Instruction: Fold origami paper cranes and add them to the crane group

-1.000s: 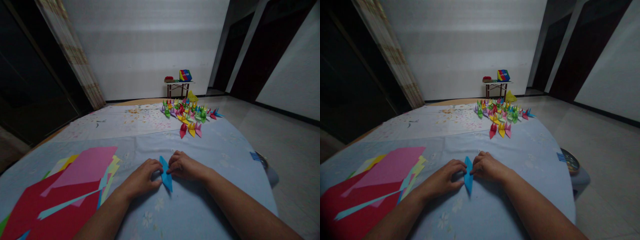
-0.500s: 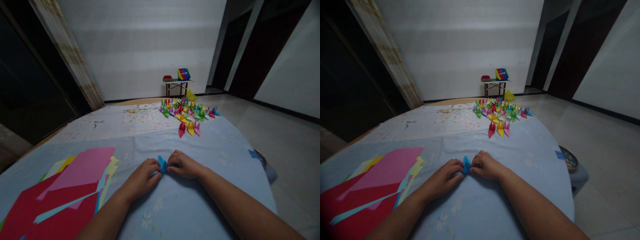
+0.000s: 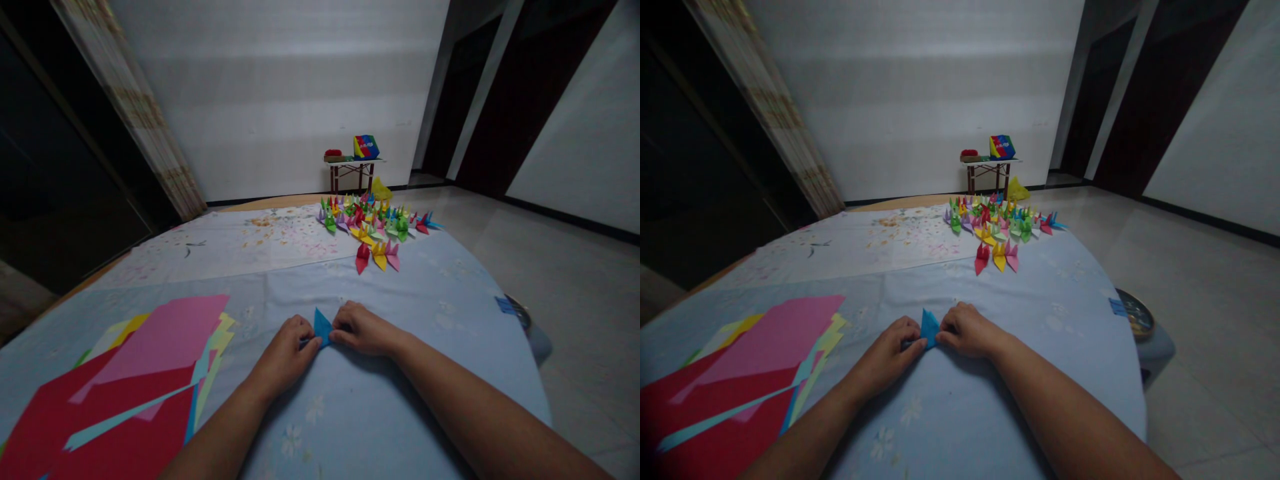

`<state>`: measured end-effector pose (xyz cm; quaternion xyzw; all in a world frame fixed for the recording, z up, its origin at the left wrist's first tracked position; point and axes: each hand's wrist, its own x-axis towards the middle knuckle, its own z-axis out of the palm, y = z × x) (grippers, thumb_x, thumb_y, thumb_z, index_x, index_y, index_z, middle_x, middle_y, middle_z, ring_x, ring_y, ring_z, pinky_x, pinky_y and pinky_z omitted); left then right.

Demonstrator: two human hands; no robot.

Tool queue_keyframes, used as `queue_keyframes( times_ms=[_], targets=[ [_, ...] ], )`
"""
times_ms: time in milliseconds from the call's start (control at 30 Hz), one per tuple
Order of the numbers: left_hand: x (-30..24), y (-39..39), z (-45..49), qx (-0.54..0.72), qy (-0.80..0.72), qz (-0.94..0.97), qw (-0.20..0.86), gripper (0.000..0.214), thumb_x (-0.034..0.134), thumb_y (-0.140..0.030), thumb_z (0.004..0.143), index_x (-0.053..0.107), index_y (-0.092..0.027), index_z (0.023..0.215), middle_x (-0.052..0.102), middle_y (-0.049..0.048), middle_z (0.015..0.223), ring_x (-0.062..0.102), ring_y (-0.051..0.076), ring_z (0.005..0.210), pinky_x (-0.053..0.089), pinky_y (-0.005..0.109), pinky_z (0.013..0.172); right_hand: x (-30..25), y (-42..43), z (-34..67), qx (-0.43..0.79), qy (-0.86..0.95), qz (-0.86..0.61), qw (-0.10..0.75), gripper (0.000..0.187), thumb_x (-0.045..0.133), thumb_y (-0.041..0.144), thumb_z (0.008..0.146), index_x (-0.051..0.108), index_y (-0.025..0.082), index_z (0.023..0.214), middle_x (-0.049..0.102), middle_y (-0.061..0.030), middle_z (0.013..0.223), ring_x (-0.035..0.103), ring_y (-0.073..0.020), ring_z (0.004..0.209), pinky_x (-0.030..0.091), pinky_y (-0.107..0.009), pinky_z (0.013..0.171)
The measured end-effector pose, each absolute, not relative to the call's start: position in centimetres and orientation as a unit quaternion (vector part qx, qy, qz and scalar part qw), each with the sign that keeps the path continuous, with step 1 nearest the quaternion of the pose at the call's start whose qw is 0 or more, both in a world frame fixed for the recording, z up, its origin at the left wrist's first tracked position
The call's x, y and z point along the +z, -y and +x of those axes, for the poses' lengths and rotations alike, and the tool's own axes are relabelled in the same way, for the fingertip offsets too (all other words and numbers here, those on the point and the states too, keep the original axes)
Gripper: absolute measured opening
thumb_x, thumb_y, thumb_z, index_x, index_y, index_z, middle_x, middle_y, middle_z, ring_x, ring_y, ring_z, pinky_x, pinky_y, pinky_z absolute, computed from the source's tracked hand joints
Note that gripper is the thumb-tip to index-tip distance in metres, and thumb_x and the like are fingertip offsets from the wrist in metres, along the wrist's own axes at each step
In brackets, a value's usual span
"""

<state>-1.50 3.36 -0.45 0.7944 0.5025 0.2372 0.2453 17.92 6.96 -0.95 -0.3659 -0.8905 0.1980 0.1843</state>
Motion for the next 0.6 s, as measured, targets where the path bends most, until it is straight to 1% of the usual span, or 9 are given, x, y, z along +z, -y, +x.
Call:
queue_keyframes(
  times_ms=[267,367,500,600],
  targets=[
    [-1.03,-3.3,-0.97,0.229,-0.522,0.796,0.204,0.019,0.049,-0.026,0.081,0.051,-0.019,0.063,0.052,0.0018,0.078,0.05,0.017,0.078,0.04,0.03,0.072,-1.1,-6.88,17.42,0.187,0.88,-0.398,0.18,0.016,0.055,0.028,0.075,0.062,0.015,0.068,0.061,-0.0031,0.067,0.05,-0.0149,0.072,0.034,-0.024,0.067],
    [-0.97,-3.11,-0.98,0.232,-0.525,0.795,0.195,0.017,0.049,-0.026,0.081,0.051,-0.019,0.065,0.052,0.002,0.078,0.05,0.017,0.078,0.04,0.03,0.072,-1.12,-6.88,17.35,0.185,0.879,-0.401,0.18,0.016,0.055,0.028,0.074,0.062,0.015,0.067,0.061,-0.0027,0.065,0.049,-0.0142,0.069,0.033,-0.024,0.065],
    [-0.91,-3.0,-1.34,0.236,-0.508,0.798,0.222,0.008,0.056,-0.026,0.076,0.053,-0.019,0.074,0.052,0.0014,0.082,0.05,0.018,0.081,0.041,0.03,0.074,-1.11,-6.89,17.37,0.188,0.878,-0.401,0.181,0.017,0.054,0.028,0.074,0.062,0.015,0.065,0.061,-0.0021,0.064,0.05,-0.0139,0.068,0.033,-0.024,0.064],
    [-1.06,-3.12,-1.54,0.241,-0.499,0.796,0.244,0.007,0.058,-0.024,0.074,0.054,-0.019,0.075,0.053,0.001,0.083,0.051,0.017,0.083,0.041,0.03,0.076,-1.03,-6.83,17.4,0.194,0.876,-0.402,0.181,0.017,0.054,0.028,0.074,0.062,0.015,0.066,0.061,-0.0022,0.065,0.05,-0.0142,0.069,0.033,-0.024,0.065]
  ],
)
